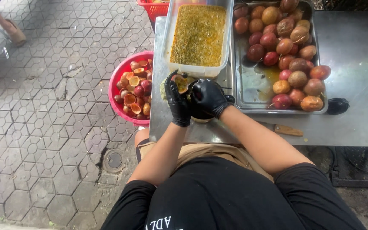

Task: Extracting pulp from passion fruits into a container using hands.

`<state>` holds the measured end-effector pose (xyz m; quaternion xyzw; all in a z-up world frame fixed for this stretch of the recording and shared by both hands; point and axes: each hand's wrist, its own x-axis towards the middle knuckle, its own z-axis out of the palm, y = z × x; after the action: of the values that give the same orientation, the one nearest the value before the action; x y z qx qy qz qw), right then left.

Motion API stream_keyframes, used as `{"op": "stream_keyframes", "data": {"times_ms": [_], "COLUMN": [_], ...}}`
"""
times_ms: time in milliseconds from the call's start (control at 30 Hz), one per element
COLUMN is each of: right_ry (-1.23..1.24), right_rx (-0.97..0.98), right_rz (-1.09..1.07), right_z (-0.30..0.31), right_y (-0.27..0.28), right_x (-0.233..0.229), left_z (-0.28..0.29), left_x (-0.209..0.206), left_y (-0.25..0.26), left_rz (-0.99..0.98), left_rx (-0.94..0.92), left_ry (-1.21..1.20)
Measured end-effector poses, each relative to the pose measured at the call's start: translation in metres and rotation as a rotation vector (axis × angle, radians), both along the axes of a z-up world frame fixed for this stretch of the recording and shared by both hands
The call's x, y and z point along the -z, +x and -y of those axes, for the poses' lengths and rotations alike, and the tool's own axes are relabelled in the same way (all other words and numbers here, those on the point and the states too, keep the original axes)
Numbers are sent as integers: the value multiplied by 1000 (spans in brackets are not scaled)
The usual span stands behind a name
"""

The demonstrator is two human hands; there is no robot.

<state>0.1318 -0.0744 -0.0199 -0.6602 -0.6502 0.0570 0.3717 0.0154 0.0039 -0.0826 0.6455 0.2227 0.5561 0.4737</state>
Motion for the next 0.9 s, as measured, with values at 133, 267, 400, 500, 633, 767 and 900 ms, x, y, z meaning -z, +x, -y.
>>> {"op": "stream_keyframes", "data": {"times_ms": [133, 267, 400, 500, 633, 767, 900], "right_ry": [57, 55, 103, 37, -114, -446, -619], "right_rx": [26, 173, 70, 88, 14, -141, -166], "right_rz": [-101, -469, -1132, -1080, -1015, -1107, -597], "right_z": [7, 30, 29, 30, -21, -86, -152], "right_y": [37, 57, 82, 100, 58, -3, -60], "right_x": [53, 18, 2, -10, -58, -66, -47], "left_z": [1, 9, 23, 27, 29, 30, 33], "left_x": [-32, -102, -113, -82, -91, -64, 11], "left_y": [-6, -21, -15, 5, -1, 9, 37], "left_rz": [111, -193, -643, -658, -622, -672, -539], "left_rx": [128, 280, 235, 203, 283, 370, 287], "left_ry": [-191, 49, 544, 656, 522, 551, 712]}}
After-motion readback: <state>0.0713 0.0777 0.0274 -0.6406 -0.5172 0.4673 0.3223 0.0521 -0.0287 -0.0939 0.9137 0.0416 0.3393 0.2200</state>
